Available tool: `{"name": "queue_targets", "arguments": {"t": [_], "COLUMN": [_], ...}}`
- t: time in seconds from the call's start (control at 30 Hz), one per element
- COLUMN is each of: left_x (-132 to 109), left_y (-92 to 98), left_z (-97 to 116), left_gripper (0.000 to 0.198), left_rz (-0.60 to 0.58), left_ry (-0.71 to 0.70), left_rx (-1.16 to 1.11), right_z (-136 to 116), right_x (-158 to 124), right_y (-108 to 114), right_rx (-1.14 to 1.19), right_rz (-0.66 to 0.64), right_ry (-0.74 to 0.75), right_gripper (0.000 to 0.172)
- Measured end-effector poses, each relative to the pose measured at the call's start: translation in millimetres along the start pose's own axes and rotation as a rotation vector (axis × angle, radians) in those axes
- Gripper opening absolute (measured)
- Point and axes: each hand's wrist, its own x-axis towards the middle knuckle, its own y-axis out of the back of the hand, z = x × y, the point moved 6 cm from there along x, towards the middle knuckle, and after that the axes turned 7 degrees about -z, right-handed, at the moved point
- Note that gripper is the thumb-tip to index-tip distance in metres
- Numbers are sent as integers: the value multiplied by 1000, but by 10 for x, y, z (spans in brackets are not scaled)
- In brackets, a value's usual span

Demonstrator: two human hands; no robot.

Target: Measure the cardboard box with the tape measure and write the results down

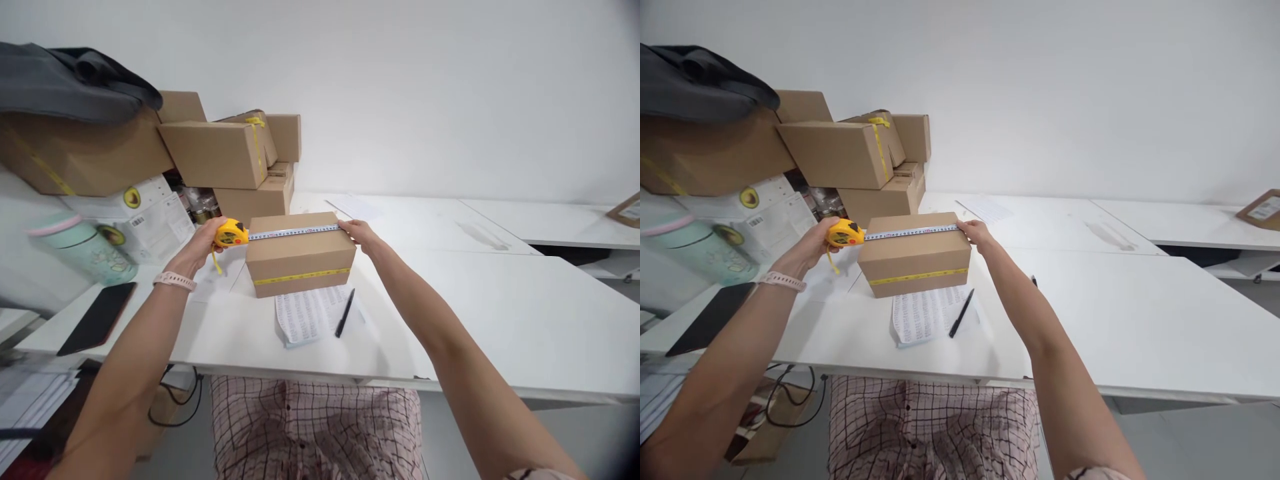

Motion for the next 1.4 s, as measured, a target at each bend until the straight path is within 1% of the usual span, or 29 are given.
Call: {"name": "queue_targets", "arguments": {"t": [0.1,0.2,0.4,0.5,0.57,0.6,0.63,0.67,0.7,0.73,0.77,0.8,0.83,0.87,0.9,0.93,0.97,1.0,1.07,1.13,1.2,1.3,1.4], "left_x": [-1,-30,-26,-57,-183,-295,-439,-615,-817,-1038,-1273,-1503,-1713,-1882,-2008,-2090,-2126,-2128,-2062,-1974,-1910,-1851,-1781], "left_y": [-40,-45,-65,-31,-19,-40,-99,-204,-345,-564,-825,-1097,-1372,-1620,-1842,-2027,-2163,-2252,-2305,-2263,-2210,-2180,-2186], "left_z": [17,8,-26,71,202,268,320,344,327,284,226,168,107,63,30,9,7,14,51,97,142,179,180], "left_gripper": [33,37,41,38,35,35,36,38,45,54,63,69,69,69,68,70,72,72,67,58,50,47,50], "left_rz": [0,4,12,17,16,10,-16,-61,-102,-210,-333,-435,-528,-580,-619,-641,-643,-631,-580,-538,-536,-554,-530], "left_ry": [-17,-10,15,-8,-55,-76,-89,-81,-36,21,76,116,157,174,186,198,198,195,179,163,150,137,132], "left_rx": [5,-2,-5,-1,12,20,27,27,10,-26,-88,-144,-203,-295,-384,-476,-567,-637,-715,-727,-729,-746,-764], "right_z": [45,69,64,2,-97,-173,-263,-361,-460,-551,-628,-691,-738,-776,-804,-827,-847,-865,-879,-845,-782,-693,-654], "right_x": [-11,-1,51,34,20,17,17,21,31,47,69,97,127,152,167,175,177,179,194,217,233,208,154], "right_y": [-31,-13,1,36,86,116,144,165,174,162,123,47,-65,-200,-340,-471,-581,-664,-760,-813,-841,-834,-787], "right_rx": [-6,-33,-148,-206,-204,-187,-163,-138,-120,-111,-106,-120,-160,-219,-288,-358,-422,-473,-535,-583,-633,-660,-630], "right_rz": [-16,5,61,98,98,95,91,90,93,94,86,52,-10,-87,-165,-228,-267,-276,-237,-209,-201,-209,-203], "right_ry": [-43,-57,8,37,56,81,116,158,199,236,264,280,285,290,295,304,313,318,299,247,220,283,344], "right_gripper": [29,32,41,43,41,38,36,35,33,33,32,31,31,32,33,35,36,36,35,34,33,29,29]}}
